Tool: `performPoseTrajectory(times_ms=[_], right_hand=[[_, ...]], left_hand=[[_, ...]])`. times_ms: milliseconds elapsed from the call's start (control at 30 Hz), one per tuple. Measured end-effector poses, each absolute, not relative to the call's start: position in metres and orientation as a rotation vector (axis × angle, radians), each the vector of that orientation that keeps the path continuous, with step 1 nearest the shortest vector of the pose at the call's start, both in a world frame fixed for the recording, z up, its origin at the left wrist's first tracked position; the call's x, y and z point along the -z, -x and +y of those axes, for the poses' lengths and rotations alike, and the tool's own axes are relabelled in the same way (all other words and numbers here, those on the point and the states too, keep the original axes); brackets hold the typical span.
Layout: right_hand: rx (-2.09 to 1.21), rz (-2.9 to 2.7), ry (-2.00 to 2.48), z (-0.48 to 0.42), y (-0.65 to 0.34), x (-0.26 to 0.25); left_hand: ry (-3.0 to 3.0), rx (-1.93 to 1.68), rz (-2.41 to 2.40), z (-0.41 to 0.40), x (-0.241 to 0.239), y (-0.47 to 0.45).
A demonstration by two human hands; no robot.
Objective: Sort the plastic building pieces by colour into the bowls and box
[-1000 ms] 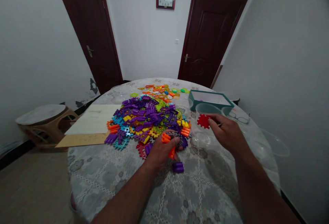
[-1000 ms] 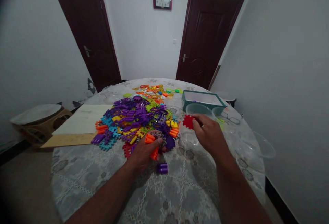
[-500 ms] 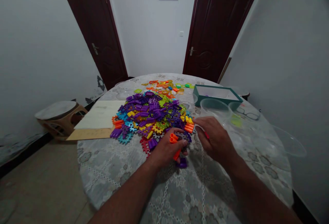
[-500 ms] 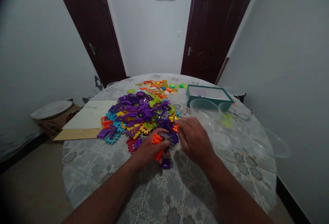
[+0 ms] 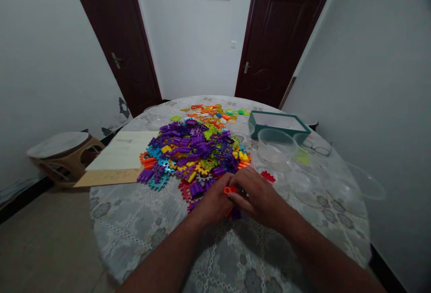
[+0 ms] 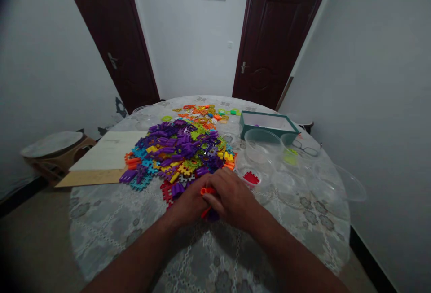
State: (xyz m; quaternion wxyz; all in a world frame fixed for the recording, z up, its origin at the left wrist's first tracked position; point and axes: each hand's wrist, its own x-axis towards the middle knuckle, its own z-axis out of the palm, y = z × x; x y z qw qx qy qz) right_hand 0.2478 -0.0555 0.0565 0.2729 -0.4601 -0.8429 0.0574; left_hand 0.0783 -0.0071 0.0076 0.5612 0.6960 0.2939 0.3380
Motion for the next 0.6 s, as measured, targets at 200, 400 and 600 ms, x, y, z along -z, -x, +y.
performPoseTrajectory(times_ms=[200,400,600], right_hand=[[-0.188,-2.104,1.109,-0.053,-0.255,-0.062],[-0.059,-1.856,1.325,-0.050,-0.300,-0.086],[0.152,-1.306,1.672,-0.031,-0.364,-0.080]], left_hand=[[-1.492,-0.706,0.699,-0.007,-0.017,-0.080],[-1.184,-0.663,0.804,-0.007,-0.023,-0.085],[-1.005,-0.697,0.773,-0.006,-0.023,-0.086]])
